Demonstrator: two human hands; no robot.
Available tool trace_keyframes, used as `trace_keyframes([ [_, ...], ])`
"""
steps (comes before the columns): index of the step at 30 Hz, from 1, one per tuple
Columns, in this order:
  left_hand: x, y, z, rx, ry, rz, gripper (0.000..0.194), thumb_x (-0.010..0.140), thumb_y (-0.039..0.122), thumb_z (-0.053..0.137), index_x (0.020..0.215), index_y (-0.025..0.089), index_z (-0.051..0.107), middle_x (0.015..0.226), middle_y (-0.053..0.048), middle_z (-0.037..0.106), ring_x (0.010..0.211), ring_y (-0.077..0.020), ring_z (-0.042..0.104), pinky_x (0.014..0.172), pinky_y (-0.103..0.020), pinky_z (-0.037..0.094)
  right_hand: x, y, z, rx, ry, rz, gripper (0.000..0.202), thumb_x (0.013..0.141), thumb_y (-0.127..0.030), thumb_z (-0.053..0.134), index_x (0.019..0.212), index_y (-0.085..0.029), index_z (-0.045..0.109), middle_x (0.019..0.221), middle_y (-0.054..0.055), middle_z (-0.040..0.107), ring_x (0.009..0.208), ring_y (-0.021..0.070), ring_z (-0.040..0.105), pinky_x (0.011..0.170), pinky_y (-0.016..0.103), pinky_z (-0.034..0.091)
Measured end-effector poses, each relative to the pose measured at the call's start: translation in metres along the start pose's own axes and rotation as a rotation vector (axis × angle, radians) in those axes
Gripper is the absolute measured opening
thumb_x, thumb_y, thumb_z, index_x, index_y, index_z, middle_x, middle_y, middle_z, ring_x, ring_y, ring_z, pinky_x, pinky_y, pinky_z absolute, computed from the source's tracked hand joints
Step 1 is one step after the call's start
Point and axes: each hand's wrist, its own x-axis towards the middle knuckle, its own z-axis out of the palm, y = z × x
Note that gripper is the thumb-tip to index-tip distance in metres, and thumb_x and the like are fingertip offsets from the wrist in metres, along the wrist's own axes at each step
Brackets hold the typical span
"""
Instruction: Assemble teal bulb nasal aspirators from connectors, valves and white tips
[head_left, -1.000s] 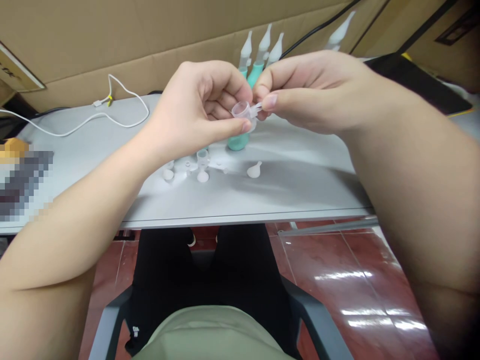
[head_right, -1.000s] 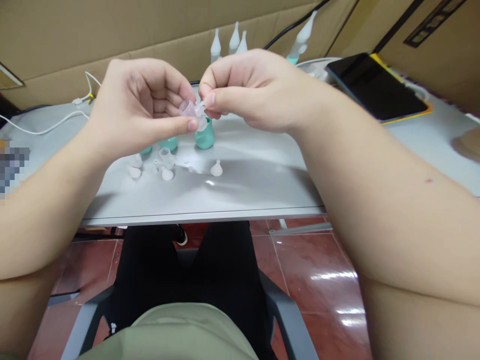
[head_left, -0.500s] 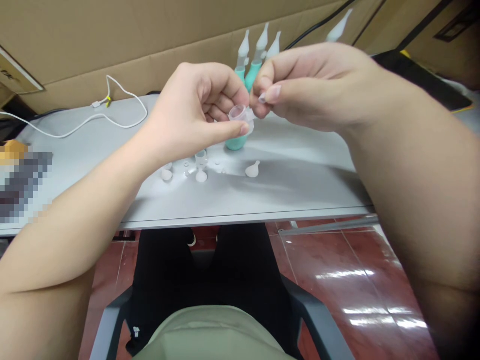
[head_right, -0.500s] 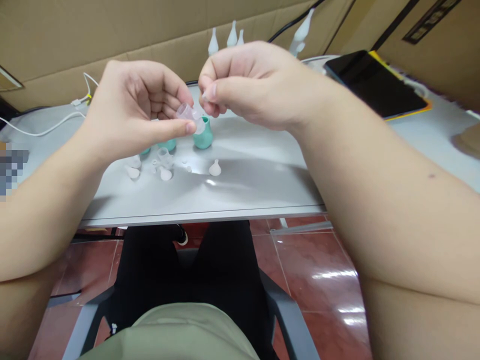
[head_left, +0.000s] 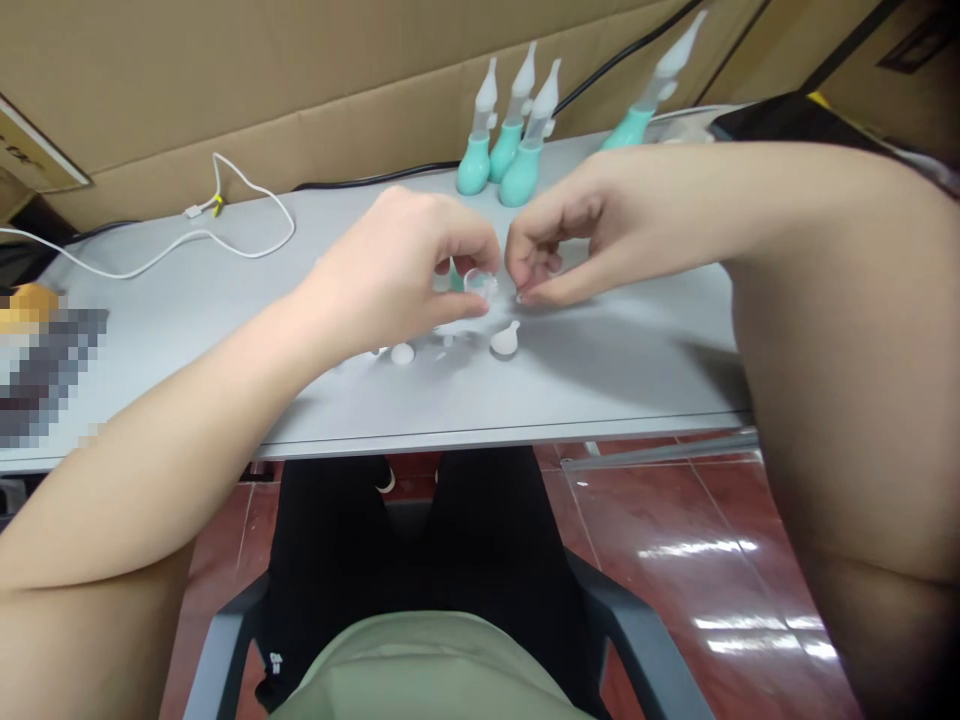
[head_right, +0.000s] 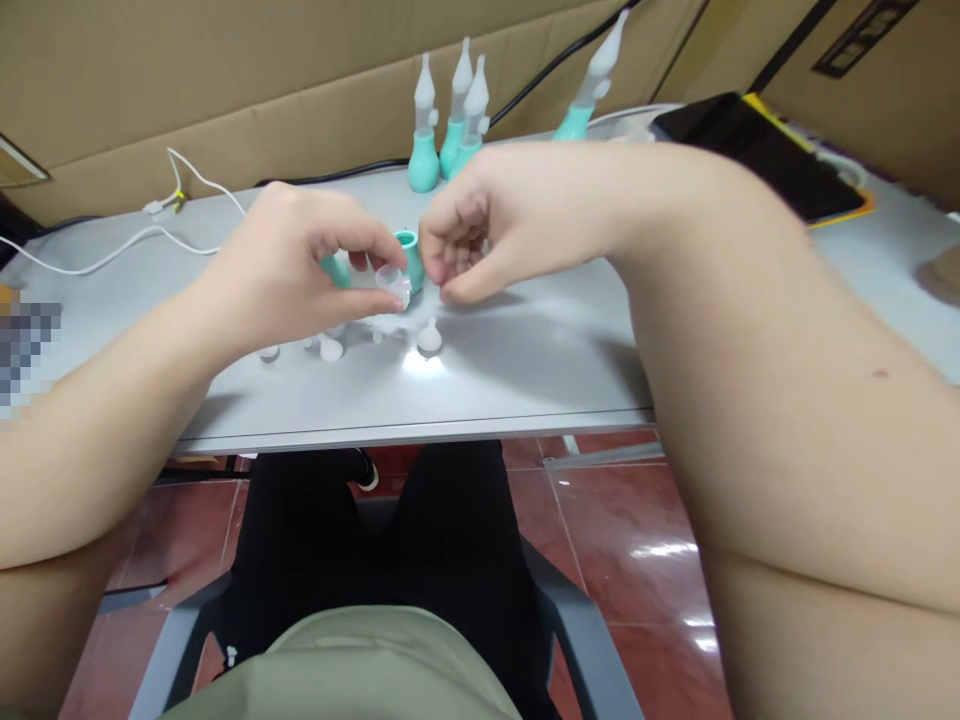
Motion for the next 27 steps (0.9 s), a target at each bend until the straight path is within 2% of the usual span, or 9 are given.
trace_keyframes([
  [6, 0.006, 0.006, 0.001, 0.148, -0.132, -0.065, 0.014, 0.092, 0.023, 0.088, 0.105, 0.026, 0.087, 0.100, -0.001, 0.087, 0.093, -0.0274, 0.077, 0.086, -0.043, 0.054, 0.008, 0.005, 0.007, -0.109, -0.066, 0.050, 0.024, 0.085, -0.046, 0.075, 0.095, -0.025, 0.081, 0.087, -0.002, 0.074, 0.073, 0.0141, 0.062, 0.070, 0.033, 0.047],
  [9, 0.007, 0.006, 0.002, 0.162, -0.148, -0.076, 0.012, 0.090, 0.027, 0.085, 0.101, 0.030, 0.086, 0.096, 0.001, 0.086, 0.090, -0.0264, 0.076, 0.085, -0.043, 0.056, 0.009, 0.001, 0.009, -0.128, -0.063, 0.060, 0.026, 0.087, -0.048, 0.074, 0.095, -0.025, 0.081, 0.087, -0.002, 0.074, 0.073, 0.0140, 0.061, 0.071, 0.033, 0.046],
  [11, 0.008, 0.005, 0.003, 0.156, -0.147, -0.049, 0.013, 0.089, 0.029, 0.084, 0.101, 0.032, 0.087, 0.094, 0.001, 0.086, 0.088, -0.0265, 0.075, 0.083, -0.043, 0.055, 0.010, -0.004, 0.010, -0.140, -0.061, 0.075, 0.023, 0.086, -0.044, 0.074, 0.095, -0.024, 0.081, 0.088, -0.001, 0.075, 0.072, 0.0136, 0.061, 0.070, 0.032, 0.045],
  [15, 0.009, 0.005, 0.004, 0.214, -0.191, -0.088, 0.022, 0.090, 0.023, 0.085, 0.109, 0.033, 0.088, 0.099, 0.002, 0.087, 0.089, -0.0273, 0.076, 0.082, -0.041, 0.053, 0.012, -0.011, 0.010, -0.160, -0.076, 0.099, 0.020, 0.084, -0.037, 0.072, 0.096, -0.024, 0.081, 0.089, 0.000, 0.076, 0.071, 0.0139, 0.060, 0.070, 0.031, 0.043],
  [20, 0.008, 0.006, 0.002, 0.255, -0.238, -0.078, 0.020, 0.092, 0.024, 0.086, 0.111, 0.029, 0.086, 0.107, 0.000, 0.087, 0.096, -0.0287, 0.076, 0.088, -0.042, 0.054, 0.010, -0.006, 0.008, -0.154, -0.067, 0.104, 0.022, 0.087, -0.043, 0.076, 0.095, -0.024, 0.080, 0.091, 0.000, 0.076, 0.075, 0.0153, 0.061, 0.073, 0.033, 0.044],
  [23, 0.007, 0.005, 0.001, 0.286, -0.227, -0.036, 0.020, 0.094, 0.030, 0.087, 0.113, 0.026, 0.086, 0.107, -0.005, 0.086, 0.102, -0.0327, 0.075, 0.090, -0.045, 0.055, 0.008, -0.001, 0.005, -0.149, -0.022, 0.089, 0.020, 0.088, -0.041, 0.076, 0.097, -0.023, 0.080, 0.088, -0.001, 0.074, 0.075, 0.0141, 0.060, 0.074, 0.033, 0.044],
  [25, 0.006, 0.004, 0.001, 0.291, -0.173, 0.011, 0.025, 0.092, 0.034, 0.091, 0.115, 0.025, 0.086, 0.105, -0.007, 0.084, 0.104, -0.0352, 0.076, 0.094, -0.047, 0.056, 0.007, 0.000, 0.004, -0.142, 0.028, 0.074, 0.020, 0.089, -0.041, 0.076, 0.097, -0.023, 0.079, 0.086, -0.001, 0.073, 0.074, 0.0130, 0.058, 0.075, 0.033, 0.042],
  [27, 0.005, 0.004, 0.002, 0.265, -0.124, 0.098, 0.030, 0.094, 0.038, 0.091, 0.121, 0.027, 0.086, 0.112, -0.009, 0.084, 0.109, -0.0353, 0.076, 0.100, -0.049, 0.056, 0.006, -0.002, 0.002, -0.136, 0.075, 0.062, 0.021, 0.092, -0.042, 0.075, 0.097, -0.022, 0.078, 0.085, -0.001, 0.072, 0.074, 0.0125, 0.057, 0.075, 0.033, 0.041],
])
